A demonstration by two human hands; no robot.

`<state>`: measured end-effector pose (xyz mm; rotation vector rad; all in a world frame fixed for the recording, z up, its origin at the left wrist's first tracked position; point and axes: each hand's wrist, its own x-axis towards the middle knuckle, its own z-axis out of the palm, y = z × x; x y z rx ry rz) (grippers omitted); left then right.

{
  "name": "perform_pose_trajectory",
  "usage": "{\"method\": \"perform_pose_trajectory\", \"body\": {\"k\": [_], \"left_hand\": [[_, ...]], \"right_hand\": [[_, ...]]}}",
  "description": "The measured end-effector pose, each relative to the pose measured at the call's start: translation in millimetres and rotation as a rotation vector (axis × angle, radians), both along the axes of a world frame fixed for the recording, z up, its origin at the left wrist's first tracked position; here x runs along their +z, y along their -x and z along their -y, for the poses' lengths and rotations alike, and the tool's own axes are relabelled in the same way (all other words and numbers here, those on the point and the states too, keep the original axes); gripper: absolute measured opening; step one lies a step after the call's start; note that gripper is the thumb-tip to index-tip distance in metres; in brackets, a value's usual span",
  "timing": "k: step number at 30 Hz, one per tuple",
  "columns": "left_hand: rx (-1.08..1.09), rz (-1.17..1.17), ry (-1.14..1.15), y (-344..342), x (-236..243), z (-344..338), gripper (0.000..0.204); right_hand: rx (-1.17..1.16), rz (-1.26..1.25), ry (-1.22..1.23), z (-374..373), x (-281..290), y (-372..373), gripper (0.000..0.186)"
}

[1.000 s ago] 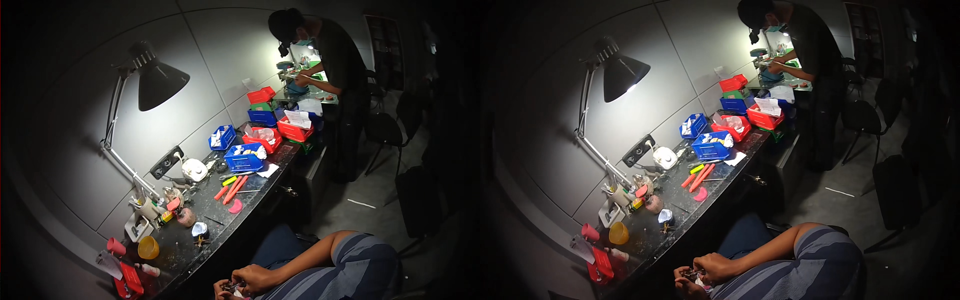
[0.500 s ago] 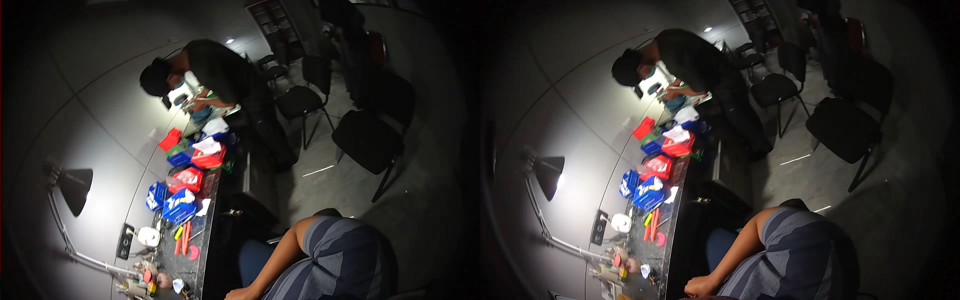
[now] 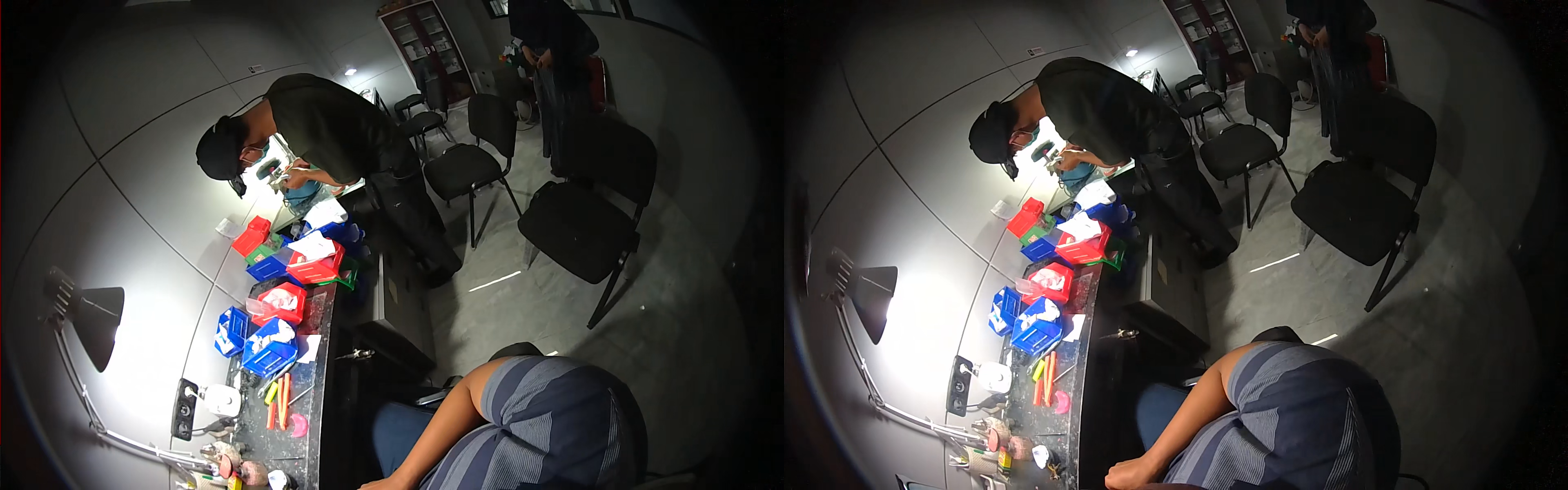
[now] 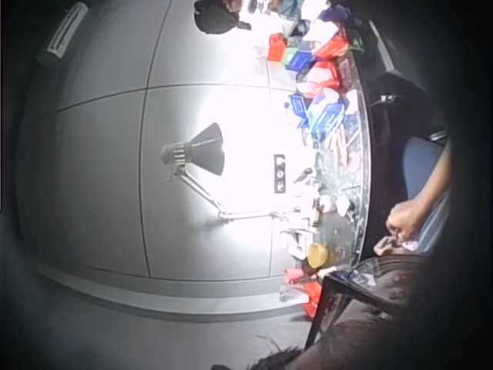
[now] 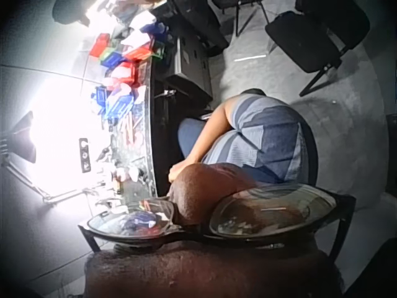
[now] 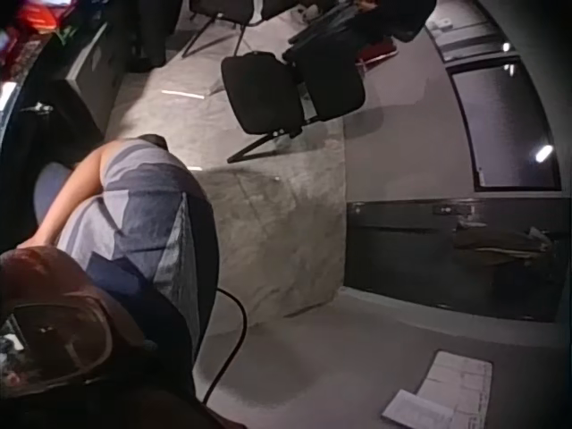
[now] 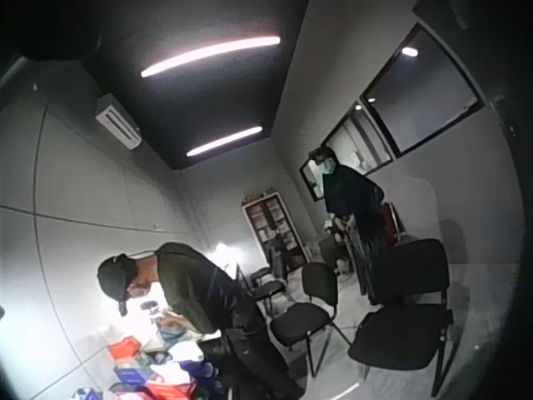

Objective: The person fits a pink wax denture base onto a plaster dental model. The person uses a small tool to scrape and refine the wax, then uses a powered hand tool to grind and shape the edges of the denture base.

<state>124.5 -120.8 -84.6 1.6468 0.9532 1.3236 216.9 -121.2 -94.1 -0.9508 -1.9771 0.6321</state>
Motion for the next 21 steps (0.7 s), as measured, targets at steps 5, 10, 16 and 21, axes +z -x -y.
{"method": "perform_pose_trajectory", "body": {"k": [5, 10, 16, 21], "left_hand": [[0.010, 0.010, 0.006, 6, -1, -4, 0.089], [-0.021, 0.016, -0.005, 7, -1, -6, 0.089], [-0.018, 0.025, -0.046, 13, -4, -10, 0.088], [-0.011, 0.021, -0.051, 11, -1, -5, 0.088]], "right_hand": [[0.005, 0.069, 0.052, 11, 17, 3, 0.040], [0.035, -0.300, 0.050, -22, -37, 9, 0.041], [0.003, -0.291, -0.076, -26, -36, 12, 0.043], [-0.039, -0.166, -0.061, 4, 5, 3, 0.045]]}}
